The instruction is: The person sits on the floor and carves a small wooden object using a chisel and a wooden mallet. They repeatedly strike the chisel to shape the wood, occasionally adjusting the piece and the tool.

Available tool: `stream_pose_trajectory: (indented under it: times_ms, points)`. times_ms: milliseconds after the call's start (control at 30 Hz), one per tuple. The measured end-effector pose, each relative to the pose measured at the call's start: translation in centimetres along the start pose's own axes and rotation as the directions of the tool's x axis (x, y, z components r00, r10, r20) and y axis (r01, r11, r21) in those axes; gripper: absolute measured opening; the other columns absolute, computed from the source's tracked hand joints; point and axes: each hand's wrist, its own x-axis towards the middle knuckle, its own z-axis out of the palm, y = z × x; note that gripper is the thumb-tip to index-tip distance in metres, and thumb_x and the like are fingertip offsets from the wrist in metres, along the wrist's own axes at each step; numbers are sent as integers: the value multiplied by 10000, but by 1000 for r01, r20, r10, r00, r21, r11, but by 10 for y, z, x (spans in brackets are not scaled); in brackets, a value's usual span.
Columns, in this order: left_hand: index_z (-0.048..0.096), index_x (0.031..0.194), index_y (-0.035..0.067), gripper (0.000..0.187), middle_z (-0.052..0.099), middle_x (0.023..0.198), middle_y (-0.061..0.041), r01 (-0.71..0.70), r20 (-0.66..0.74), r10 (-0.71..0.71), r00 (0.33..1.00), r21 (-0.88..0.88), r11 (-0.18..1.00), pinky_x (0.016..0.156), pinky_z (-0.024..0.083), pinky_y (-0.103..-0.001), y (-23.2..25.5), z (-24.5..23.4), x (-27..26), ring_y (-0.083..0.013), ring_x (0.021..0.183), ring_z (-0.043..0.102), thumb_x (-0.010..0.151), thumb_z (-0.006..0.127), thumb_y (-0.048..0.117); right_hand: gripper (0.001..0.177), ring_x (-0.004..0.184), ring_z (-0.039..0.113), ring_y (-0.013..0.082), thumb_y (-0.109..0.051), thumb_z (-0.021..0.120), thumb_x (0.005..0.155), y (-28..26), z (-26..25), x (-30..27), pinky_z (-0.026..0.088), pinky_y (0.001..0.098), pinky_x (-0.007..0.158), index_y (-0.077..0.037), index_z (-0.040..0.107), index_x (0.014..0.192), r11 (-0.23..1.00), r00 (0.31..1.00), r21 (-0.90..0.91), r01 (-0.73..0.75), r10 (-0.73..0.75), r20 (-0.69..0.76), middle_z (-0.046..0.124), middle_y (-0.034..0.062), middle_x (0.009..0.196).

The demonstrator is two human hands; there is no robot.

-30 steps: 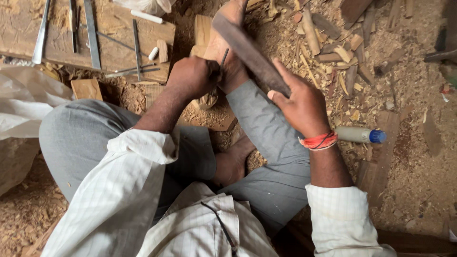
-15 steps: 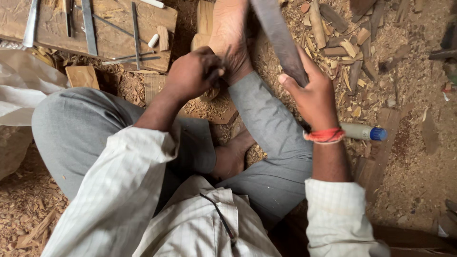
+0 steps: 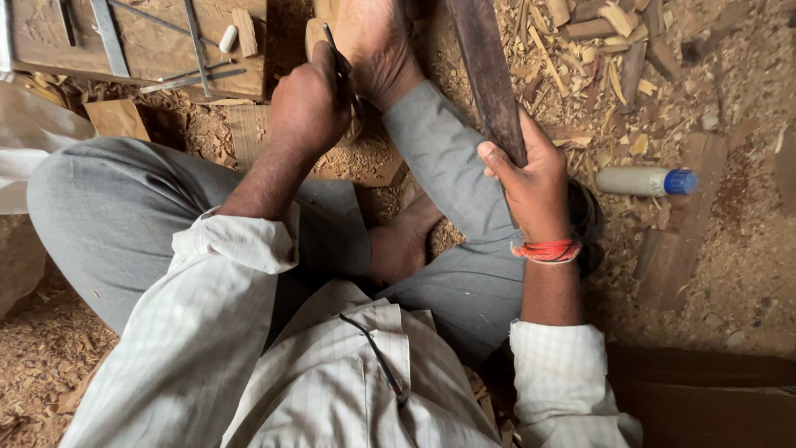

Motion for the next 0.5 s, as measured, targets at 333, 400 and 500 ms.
stream_pose_trajectory:
  times_ms: [333, 400, 500]
  points:
    - [571, 1058, 35, 235, 724, 844, -202, 103, 52, -109, 993, 115, 988, 663, 586, -507, 9, 5, 16, -383, 763, 741, 966, 681, 221, 621, 1276, 695, 245, -116, 775, 1062, -36, 11, 31, 594, 351, 1075, -15, 420, 1561, 863, 894, -236, 448, -431, 120, 644, 165, 1450]
    - [596, 1055, 46, 189, 727, 842, -200, 53, 85, -70, 994, 182, 982, 660, 583, -504, 12, 7, 18, -381, 768, 736, 987, 670, 206, 650, 1307, 665, 338, -142, 833, 1043, -43, 17, 43, 581, 395, 1070, -18, 426, 1535, 654, 800, -479, 585, -562, 209, 593, 245, 1478]
    - [658, 1031, 54, 182, 721, 828, -202, -8, 82, -11, 997, 231, 973, 633, 582, -503, 14, 6, 30, -389, 757, 731, 980, 686, 226, 701, 1085, 724, 313, -229, 853, 920, -55, 15, 54, 557, 388, 902, -108, 539, 1535, 598, 908, -684, 418, -307, 286, 707, 194, 1311]
